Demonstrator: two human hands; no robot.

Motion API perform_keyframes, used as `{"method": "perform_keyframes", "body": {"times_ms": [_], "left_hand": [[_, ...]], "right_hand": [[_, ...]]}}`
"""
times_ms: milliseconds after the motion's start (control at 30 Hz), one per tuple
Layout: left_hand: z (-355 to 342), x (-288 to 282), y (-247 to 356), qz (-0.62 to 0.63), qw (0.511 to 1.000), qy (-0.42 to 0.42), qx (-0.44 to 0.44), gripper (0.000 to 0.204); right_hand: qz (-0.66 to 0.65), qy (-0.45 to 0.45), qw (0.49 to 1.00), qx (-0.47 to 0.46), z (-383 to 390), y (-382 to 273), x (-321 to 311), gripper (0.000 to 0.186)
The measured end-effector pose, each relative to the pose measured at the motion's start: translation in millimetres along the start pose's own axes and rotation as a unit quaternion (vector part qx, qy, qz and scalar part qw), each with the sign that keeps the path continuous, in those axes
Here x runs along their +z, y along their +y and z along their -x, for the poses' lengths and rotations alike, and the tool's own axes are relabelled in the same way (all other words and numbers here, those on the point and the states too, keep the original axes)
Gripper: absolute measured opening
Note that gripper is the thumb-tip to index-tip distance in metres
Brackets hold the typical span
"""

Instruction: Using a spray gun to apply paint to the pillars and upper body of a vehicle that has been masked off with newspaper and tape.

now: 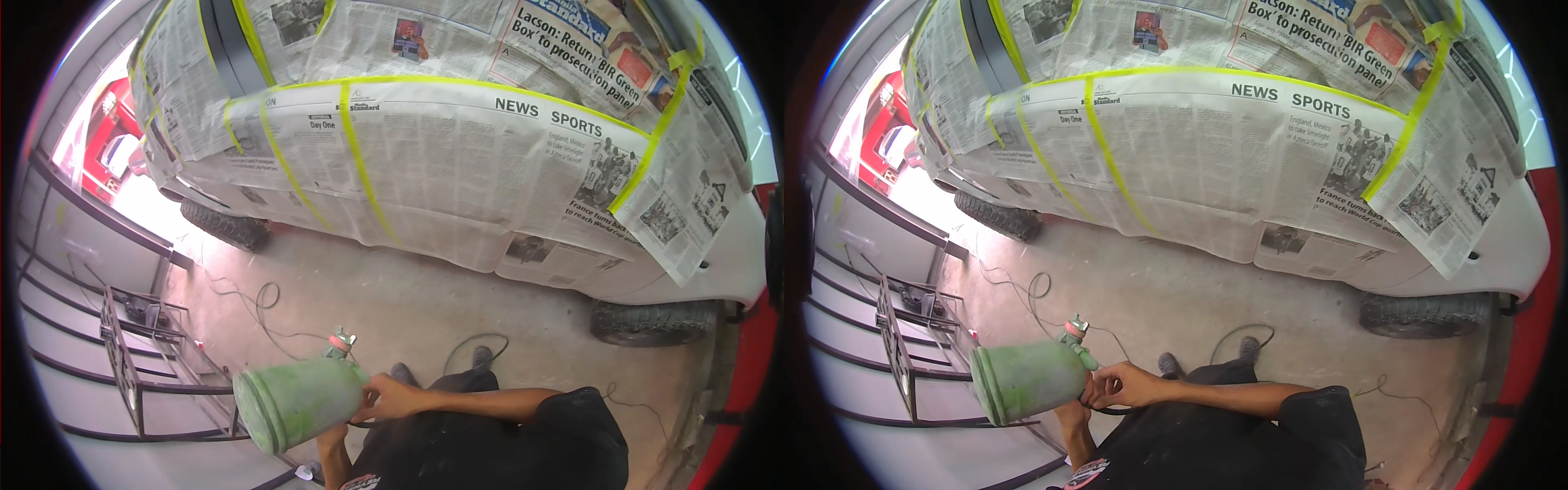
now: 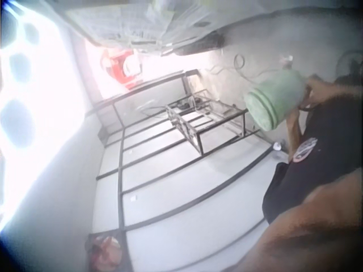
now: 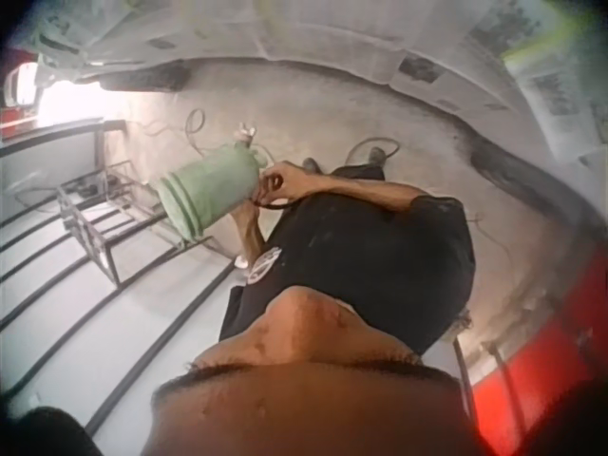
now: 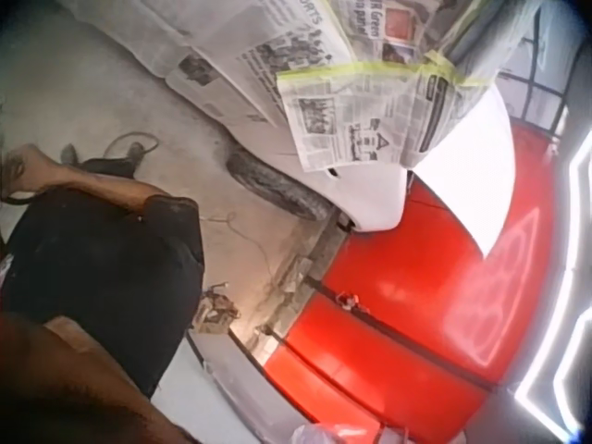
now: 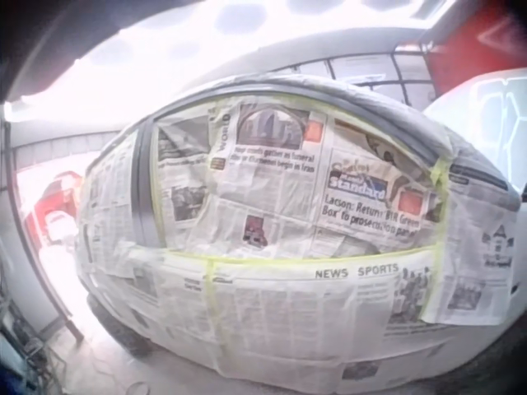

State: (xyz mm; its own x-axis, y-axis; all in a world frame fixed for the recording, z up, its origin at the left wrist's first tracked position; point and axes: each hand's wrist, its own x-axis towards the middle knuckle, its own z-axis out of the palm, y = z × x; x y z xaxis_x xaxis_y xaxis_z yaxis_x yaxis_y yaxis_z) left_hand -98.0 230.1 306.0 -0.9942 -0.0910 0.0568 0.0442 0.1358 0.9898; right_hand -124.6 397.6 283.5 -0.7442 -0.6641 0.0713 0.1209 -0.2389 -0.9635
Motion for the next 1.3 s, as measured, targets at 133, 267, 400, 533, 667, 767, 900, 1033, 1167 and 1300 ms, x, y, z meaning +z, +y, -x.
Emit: {"method": "perform_keyframes", "body": {"times_ms": [133,267,400,533,667,767,900,1033,1167,1300], "left_hand": [[0,-18,-44,0.051,0.998,0.036,0.013,0.037],[-3,-19,-3,0.177,0.978,-0.089,-0.06,0.019],[0,-4,10,0.06,0.994,0.035,-0.085,0.019],[-20,9,18,-0.071,0.994,0.024,0.084,0.055],[-31,34,78,0.247,0.96,-0.117,-0.06,0.065],[-49,52,117,0.237,0.96,-0.147,-0.03,0.07],[-70,81,186,0.226,0.94,-0.255,0.023,0.065],[-85,132,257,0.235,0.94,-0.246,0.031,0.067],[-97,171,308,0.201,0.934,-0.288,0.066,0.055],[-104,205,340,0.174,0.934,-0.299,0.091,0.051]], "right_hand": [[0.025,0.0,1.0,0.002,-3,-1,-1,0.027],[0.016,-0.004,0.999,-0.028,-1,3,-9,0.023],[0.011,-0.005,1.0,-0.015,-7,3,-5,0.019],[-0.018,-0.019,0.999,-0.037,-5,-5,-9,0.02],[-0.035,-0.046,0.995,-0.075,0,-18,-13,0.027],[-0.009,-0.071,0.99,-0.121,8,-23,-11,0.032],[-0.001,-0.127,0.988,-0.091,28,-44,-15,0.034],[0.053,-0.079,0.99,-0.1,42,-27,-33,0.033],[0.082,-0.029,0.986,-0.14,56,-35,-56,0.033],[0.094,0.05,0.986,-0.129,74,-44,-75,0.03]]}}
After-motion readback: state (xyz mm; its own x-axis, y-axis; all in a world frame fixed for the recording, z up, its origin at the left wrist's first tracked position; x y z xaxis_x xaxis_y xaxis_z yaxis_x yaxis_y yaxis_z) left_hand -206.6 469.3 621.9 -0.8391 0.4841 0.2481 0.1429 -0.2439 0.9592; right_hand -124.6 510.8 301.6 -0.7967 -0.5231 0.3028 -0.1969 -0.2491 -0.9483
